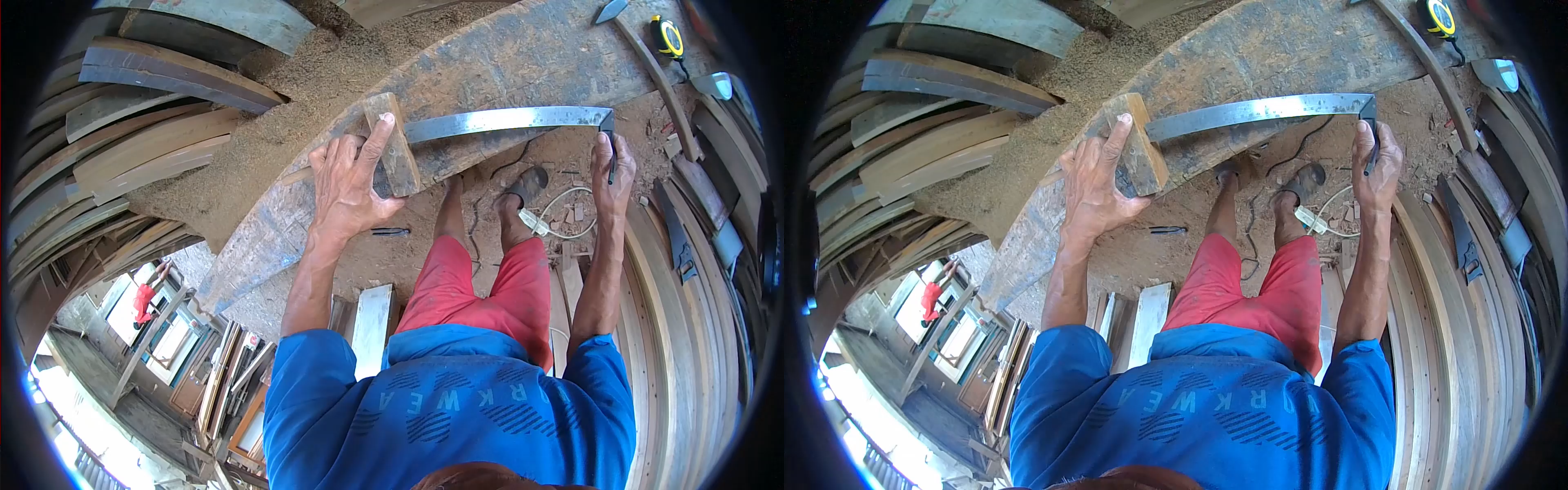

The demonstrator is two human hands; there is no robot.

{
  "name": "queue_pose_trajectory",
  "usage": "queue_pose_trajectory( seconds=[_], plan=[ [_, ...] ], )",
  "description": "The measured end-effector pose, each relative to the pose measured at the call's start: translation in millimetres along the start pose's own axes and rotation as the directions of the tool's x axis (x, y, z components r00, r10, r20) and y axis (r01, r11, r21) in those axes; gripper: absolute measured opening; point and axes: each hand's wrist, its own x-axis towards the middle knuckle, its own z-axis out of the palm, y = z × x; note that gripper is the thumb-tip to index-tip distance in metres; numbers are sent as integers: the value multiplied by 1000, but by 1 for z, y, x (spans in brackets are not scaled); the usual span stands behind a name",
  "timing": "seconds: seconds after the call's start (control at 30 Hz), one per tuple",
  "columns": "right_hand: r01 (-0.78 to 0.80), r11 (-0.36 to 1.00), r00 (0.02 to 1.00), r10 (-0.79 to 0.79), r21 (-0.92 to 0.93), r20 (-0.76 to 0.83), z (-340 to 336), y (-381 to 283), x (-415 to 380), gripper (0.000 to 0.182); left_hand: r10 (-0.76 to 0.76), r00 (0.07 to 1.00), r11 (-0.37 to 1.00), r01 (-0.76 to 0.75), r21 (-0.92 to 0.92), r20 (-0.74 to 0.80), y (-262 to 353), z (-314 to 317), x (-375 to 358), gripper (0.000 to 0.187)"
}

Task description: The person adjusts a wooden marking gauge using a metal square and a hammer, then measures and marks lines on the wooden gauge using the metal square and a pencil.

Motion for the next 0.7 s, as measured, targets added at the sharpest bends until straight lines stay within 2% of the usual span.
queue_pose_trajectory(
  seconds=[0.13, 0.3, 0.43, 0.5, 0.63, 0.7],
  plan=[
    [37, 996, 998, -41, -81, -47, 4, -14, -2, 36, 71, 996, 997, -71, -7, -54, 5, -8, 4, 106],
    [43, 990, 997, -50, -133, -53, 4, -3, -3, 36, -70, 998, 962, 64, -266, -12, -7, 3, 17, 72],
    [7, 993, 998, -14, -117, -55, 1, -4, -4, 36, -208, 972, 951, 175, -255, -107, 2, 1, 44, 62],
    [10, 992, 998, -17, -122, -59, 1, -8, -3, 36, -147, 984, 958, 116, -264, -103, 3, -3, 56, 53],
    [26, 990, 998, -32, -138, -46, -4, -10, 6, 36, -73, 997, 961, 80, -264, 38, -10, -8, 74, 36],
    [41, 990, 998, -48, -136, -43, -4, -13, 11, 36, -95, 991, 979, 111, -170, 99, -6, -16, 84, 30]
  ],
)
